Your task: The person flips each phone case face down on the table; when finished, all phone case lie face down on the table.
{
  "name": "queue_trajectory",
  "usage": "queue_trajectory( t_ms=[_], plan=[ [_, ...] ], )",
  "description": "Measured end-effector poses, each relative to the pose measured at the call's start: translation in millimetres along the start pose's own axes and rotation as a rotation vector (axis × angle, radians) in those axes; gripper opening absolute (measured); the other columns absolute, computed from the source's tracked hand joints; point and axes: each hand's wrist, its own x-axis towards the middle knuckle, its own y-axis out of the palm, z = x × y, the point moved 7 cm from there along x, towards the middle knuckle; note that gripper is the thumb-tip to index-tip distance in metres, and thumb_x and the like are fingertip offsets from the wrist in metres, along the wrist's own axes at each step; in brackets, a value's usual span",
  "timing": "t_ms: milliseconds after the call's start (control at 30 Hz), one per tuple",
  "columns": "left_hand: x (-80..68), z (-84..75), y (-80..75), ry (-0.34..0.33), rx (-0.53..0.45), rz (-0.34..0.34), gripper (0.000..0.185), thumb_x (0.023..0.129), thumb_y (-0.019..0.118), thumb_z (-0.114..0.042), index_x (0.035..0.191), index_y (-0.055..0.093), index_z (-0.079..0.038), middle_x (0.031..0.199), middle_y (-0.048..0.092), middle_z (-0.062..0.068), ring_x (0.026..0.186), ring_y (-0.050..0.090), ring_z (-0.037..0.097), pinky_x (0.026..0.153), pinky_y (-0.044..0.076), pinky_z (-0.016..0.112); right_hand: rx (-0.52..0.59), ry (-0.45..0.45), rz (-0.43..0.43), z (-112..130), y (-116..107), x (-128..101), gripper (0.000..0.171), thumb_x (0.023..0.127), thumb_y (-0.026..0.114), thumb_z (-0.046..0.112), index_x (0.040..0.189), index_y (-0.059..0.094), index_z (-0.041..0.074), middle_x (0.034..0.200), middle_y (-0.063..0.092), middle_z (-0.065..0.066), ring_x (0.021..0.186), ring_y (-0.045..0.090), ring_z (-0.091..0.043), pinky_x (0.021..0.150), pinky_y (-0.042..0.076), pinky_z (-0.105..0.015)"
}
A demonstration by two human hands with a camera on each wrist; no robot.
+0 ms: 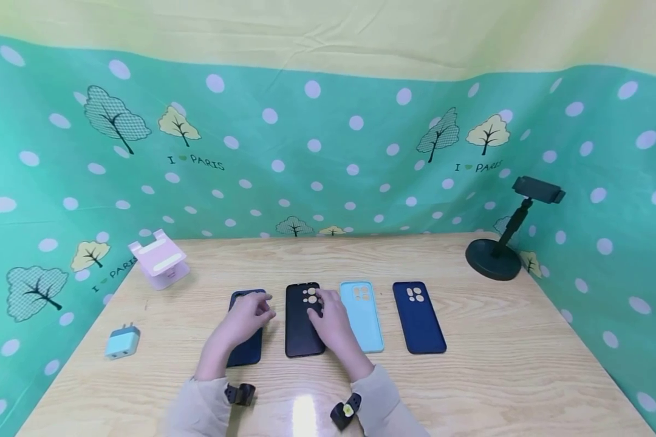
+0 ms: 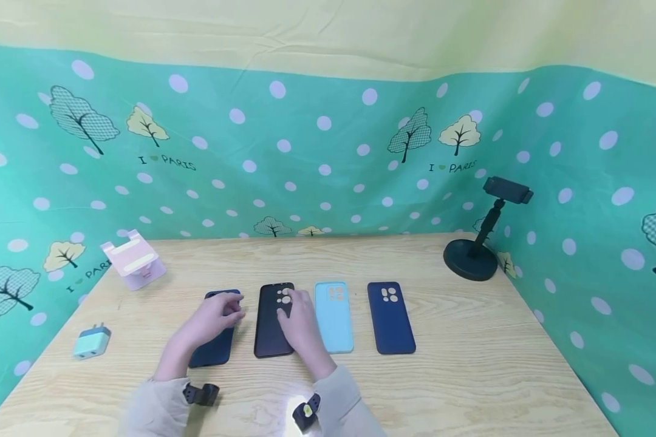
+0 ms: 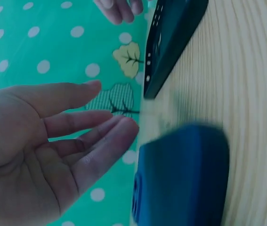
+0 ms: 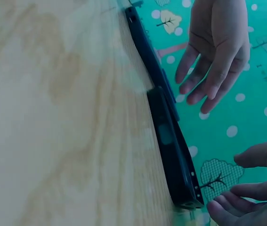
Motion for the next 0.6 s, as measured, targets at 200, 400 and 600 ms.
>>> queue_trajectory(
  t_ms=[200, 400, 600],
  plan=[
    [9.6, -4.6, 15.5, -0.064, 0.023, 0.027, 0.044, 0.092, 0.064, -0.012, 0.128, 0.054, 0.011, 0.09, 0.071, 0.009, 0.07, 0.063, 0.012, 0.08, 0.053, 0.041, -0.035, 0.071, -0.002, -7.2, -4.2, 3.2, 0.048, 0.09, 0.064, 0.012, 0.132, 0.051, -0.008, 0.126, 0.055, -0.021, 0.114, 0.058, -0.034, 0.099, 0.049, -0.047],
    [16.4, -3.4, 26.8, -0.088, 0.006, 0.038, 0.045, 0.091, 0.065, -0.011, 0.128, 0.053, 0.012, 0.092, 0.07, 0.013, 0.072, 0.063, 0.013, 0.068, 0.053, 0.032, -0.067, 0.095, 0.02, -11.7, -3.1, 4.8, 0.049, 0.089, 0.065, 0.011, 0.131, 0.052, -0.01, 0.126, 0.055, -0.025, 0.119, 0.054, -0.039, 0.103, 0.045, -0.051],
    [19.2, -1.2, 30.0, -0.09, 0.01, 0.035, 0.041, 0.087, 0.067, -0.004, 0.123, 0.057, 0.013, 0.091, 0.069, 0.012, 0.077, 0.064, 0.016, 0.07, 0.055, 0.032, -0.047, 0.103, 0.065, -16.5, 2.9, 4.1, 0.045, 0.089, 0.064, 0.005, 0.13, 0.053, -0.009, 0.123, 0.055, -0.023, 0.113, 0.059, -0.035, 0.097, 0.051, -0.046]
  ],
)
